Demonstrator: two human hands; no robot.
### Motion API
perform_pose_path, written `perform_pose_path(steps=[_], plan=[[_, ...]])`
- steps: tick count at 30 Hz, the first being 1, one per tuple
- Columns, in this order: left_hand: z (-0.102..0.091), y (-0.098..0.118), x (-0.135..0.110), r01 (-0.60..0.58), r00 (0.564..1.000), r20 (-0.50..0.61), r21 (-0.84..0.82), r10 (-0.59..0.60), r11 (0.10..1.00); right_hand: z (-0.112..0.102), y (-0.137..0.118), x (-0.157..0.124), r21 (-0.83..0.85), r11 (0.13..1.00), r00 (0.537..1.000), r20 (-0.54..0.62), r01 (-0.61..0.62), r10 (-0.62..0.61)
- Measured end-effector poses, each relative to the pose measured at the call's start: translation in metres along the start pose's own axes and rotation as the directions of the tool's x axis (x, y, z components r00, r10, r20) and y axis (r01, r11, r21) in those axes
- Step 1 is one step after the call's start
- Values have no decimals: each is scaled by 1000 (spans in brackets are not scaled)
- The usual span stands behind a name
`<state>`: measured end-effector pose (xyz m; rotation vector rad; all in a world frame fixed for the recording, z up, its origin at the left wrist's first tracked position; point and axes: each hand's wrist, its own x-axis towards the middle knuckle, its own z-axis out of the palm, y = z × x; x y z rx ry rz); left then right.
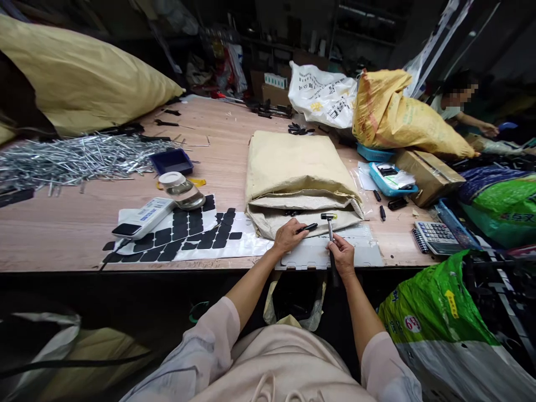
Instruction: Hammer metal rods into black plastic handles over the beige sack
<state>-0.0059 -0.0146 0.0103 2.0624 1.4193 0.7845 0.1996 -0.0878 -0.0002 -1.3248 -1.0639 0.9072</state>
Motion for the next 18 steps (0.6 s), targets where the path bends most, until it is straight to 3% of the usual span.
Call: perform_pose_path(steps=[4,6,8,11,13,15,18], plan=[[-11,15,-52,-270,963,-23,-83,269,959,-2,-3,1,80,997,1000,-21,-10,12],[-9,22,-91,-371,926,51,-69,375,926,-2,-3,1,94,996,1000,-11,-7,8],[-2,27,-126,-383,909,168,-22,381,923,-2,-2,0,98,995,1000,1,-5,5],[10,31,-153,-277,922,301,65,246,959,-1,-1,-1,93,996,1000,10,-9,8],[12,33,-147,-211,921,347,64,176,975,-1,-1,-2,89,996,1000,13,-8,7],[7,36,-124,-178,930,332,27,159,984,0,-1,-2,81,997,1000,21,-2,0],[-9,35,-67,-76,987,149,46,68,996,0,1,-2,59,998,999,41,8,-10]])
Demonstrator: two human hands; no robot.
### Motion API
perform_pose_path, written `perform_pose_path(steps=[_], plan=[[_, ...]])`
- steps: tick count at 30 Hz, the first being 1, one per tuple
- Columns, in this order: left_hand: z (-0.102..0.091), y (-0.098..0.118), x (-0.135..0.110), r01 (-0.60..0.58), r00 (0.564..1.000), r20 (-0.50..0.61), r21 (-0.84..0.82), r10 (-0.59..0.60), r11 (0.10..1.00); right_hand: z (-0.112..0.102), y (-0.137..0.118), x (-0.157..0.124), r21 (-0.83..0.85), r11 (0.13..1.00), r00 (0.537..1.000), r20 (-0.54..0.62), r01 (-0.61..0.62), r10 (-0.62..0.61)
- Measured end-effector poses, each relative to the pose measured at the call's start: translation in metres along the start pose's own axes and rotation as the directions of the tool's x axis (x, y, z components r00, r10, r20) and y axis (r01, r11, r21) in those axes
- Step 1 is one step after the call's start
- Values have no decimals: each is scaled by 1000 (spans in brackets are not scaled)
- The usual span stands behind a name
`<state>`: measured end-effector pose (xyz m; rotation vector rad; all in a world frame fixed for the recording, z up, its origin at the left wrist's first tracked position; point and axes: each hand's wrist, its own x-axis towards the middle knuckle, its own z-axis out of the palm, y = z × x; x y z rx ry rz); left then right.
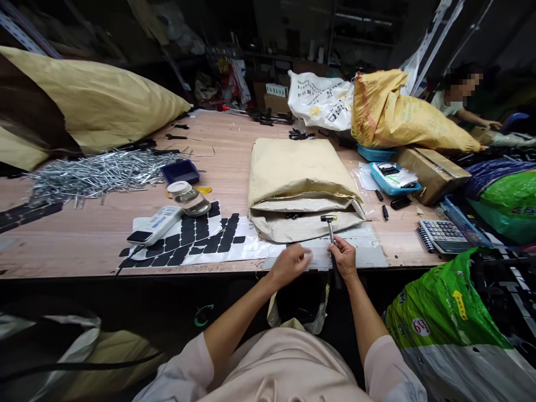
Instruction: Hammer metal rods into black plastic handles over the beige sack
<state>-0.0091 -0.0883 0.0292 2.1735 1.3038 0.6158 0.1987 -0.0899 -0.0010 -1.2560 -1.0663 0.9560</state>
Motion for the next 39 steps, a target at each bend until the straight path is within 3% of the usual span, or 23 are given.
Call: perform_pose_path(steps=[2,5,7,10,13,17,21,24,28,39], plan=[[-17,-12,38,160,979,-139,56,-151,986,0,2,0,-20,1000,1000,13,1,-1],[-33,-37,82,377,903,-275,134,-331,917,1,4,0,-51,999,1000,30,1,1],[-35,-49,101,431,879,-294,157,-375,888,1,5,0,-67,998,999,34,7,-4],[-34,-56,113,438,881,-271,163,-387,884,1,5,1,-59,998,1000,27,11,-9],[-36,-54,106,451,879,-251,162,-406,878,1,4,1,-39,999,1000,22,2,-1],[-44,-48,76,462,873,-248,141,-421,875,0,4,1,-54,999,1000,20,-4,5],[-34,-38,57,343,921,-200,3,-335,939,-1,8,2,-72,997,1000,3,13,-12],[-14,-32,60,264,955,-129,-34,-266,964,-1,11,2,-100,994,999,4,32,-32],[5,-34,68,270,951,-162,15,-264,963,-2,13,0,-157,985,997,30,72,-68],[6,-39,68,276,949,-146,-32,-278,961,4,0,-5,-307,946,994,58,106,-93]])
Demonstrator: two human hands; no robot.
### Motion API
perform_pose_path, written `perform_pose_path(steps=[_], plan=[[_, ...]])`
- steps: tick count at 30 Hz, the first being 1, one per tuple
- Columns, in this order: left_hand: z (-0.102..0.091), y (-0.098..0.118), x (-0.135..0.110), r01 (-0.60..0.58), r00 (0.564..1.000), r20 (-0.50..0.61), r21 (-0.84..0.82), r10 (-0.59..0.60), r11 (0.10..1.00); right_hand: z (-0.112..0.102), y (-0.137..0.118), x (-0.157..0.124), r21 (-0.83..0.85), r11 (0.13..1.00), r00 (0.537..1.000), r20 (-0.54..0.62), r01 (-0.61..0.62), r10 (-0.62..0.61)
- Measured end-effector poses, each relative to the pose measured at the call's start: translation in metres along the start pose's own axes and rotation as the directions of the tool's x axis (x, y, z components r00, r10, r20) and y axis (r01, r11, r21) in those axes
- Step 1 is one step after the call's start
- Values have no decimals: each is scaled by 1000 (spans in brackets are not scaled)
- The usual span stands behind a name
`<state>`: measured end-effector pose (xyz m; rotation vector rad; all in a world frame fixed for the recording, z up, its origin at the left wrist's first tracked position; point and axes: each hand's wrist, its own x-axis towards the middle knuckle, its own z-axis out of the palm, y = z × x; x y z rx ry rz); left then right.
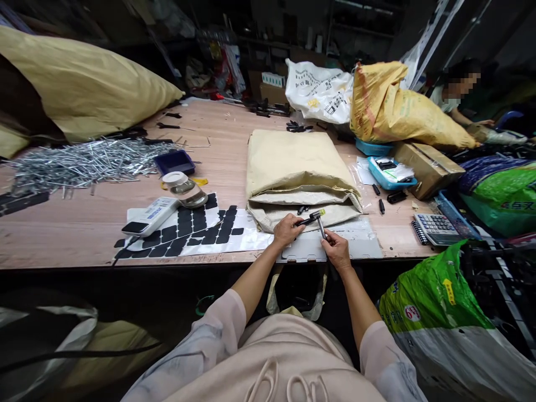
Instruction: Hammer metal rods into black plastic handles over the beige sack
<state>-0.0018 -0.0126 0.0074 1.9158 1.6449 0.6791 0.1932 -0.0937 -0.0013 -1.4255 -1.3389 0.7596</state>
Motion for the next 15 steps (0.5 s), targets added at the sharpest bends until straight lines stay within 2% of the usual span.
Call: perform_pose_path(steps=[4,9,13,15], plan=[[0,1,0,-8,1000,2,-21,8,1000,2,-7,-4,-64,997,999,-9,34,-35],[-2,2,0,2,1000,6,-13,-1,1000,4,-15,-2,-196,977,995,76,83,-69],[-2,3,0,-7,1000,10,-21,7,1000,6,-24,-1,-160,983,996,25,85,-82],[-2,4,0,-1,1000,12,-25,1,1000,7,-26,-2,-151,983,994,39,103,-98]])
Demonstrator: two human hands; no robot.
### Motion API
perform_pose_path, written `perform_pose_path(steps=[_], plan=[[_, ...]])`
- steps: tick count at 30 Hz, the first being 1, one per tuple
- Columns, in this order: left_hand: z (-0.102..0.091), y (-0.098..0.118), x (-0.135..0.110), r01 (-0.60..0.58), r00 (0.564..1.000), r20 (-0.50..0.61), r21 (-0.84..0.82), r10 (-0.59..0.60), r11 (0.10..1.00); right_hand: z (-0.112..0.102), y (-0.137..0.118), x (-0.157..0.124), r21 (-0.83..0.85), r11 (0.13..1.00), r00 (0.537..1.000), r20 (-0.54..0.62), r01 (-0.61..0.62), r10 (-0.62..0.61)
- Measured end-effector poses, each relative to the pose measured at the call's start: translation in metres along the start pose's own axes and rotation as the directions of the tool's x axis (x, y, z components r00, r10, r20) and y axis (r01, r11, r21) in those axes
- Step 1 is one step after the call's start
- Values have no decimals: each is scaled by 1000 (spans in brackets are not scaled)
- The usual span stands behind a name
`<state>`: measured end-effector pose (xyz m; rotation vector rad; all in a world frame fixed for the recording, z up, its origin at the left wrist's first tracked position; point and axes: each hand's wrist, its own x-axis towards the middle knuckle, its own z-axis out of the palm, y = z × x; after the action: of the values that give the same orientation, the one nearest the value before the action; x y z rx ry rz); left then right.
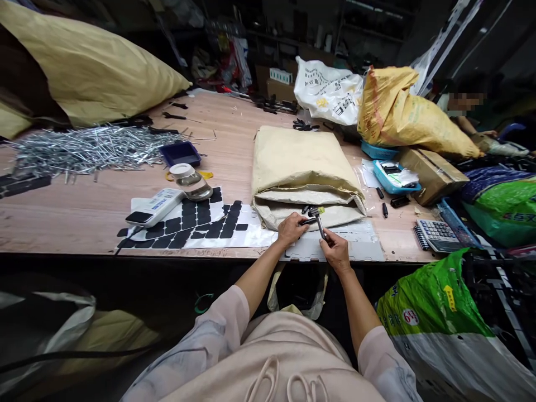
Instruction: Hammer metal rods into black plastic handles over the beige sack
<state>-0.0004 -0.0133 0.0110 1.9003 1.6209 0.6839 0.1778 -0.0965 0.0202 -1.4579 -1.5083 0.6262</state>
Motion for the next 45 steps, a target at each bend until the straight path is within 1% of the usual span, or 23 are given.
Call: perform_pose_path(steps=[3,5,10,14,16,19,22,23,24,25,27,29,30,32,33,35,36,37,39,40,42,43,45], plan=[[0,1,-1,19,1000,-3,10,-19,1000,2,5,-1,-29,999,997,74,34,-32],[0,2,-2,25,1000,-11,13,-25,1000,3,12,-1,-20,1000,997,81,10,-9],[1,2,0,5,1000,-27,10,-4,1000,2,27,2,183,978,992,-53,-102,113],[-6,2,-5,-58,998,-27,-11,58,998,-1,25,5,315,933,975,-73,-176,209],[-12,2,-22,-156,987,-30,-33,155,987,-2,24,6,344,921,973,-70,-184,221],[-14,-1,-72,-341,940,-7,-19,341,940,-2,24,6,370,912,974,-67,-178,218],[-4,-11,-131,-440,888,141,-25,438,898,-1,25,6,380,907,975,-52,-182,218],[2,-16,-146,-439,877,203,-26,435,898,-1,25,6,381,906,975,-49,-184,218],[8,-20,-159,-410,879,259,-17,400,912,0,25,5,383,905,975,-47,-184,218],[13,-24,-167,-357,888,312,8,337,934,0,24,5,385,905,975,-48,-183,218],[19,-28,-173,-220,903,397,96,165,971,0,23,4,390,903,976,-48,-179,214],[18,-24,-169,-142,888,455,144,62,979,0,22,3,398,901,977,-48,-174,210],[15,-19,-164,-140,878,474,128,63,982,0,22,2,401,900,977,-44,-173,208],[6,-4,-147,-186,872,466,31,150,982,0,22,2,398,900,977,-36,-177,208],[1,4,-135,-207,887,419,-16,195,978,0,23,2,393,902,977,-32,-180,209],[-7,17,-103,-215,945,241,-50,220,975,0,24,2,383,906,978,-29,-180,207],[-9,21,-84,-181,975,125,-35,184,983,1,25,3,381,907,979,-30,-176,203],[-11,24,-63,-136,990,26,-12,137,991,1,26,3,382,908,980,-33,-170,198],[-12,25,-21,-47,994,-101,44,51,998,1,28,3,385,908,981,-35,-162,190],[-12,24,-2,5,990,-141,75,5,997,2,29,4,386,908,981,-35,-162,189],[-10,20,28,89,985,-162,134,-67,987,3,31,4,384,908,981,-29,-164,190],[-9,18,37,116,984,-149,159,-92,981,3,31,4,383,909,982,-26,-165,189],[-8,13,44,134,988,-104,194,-115,972,3,32,4,388,907,982,-24,-165,189]])
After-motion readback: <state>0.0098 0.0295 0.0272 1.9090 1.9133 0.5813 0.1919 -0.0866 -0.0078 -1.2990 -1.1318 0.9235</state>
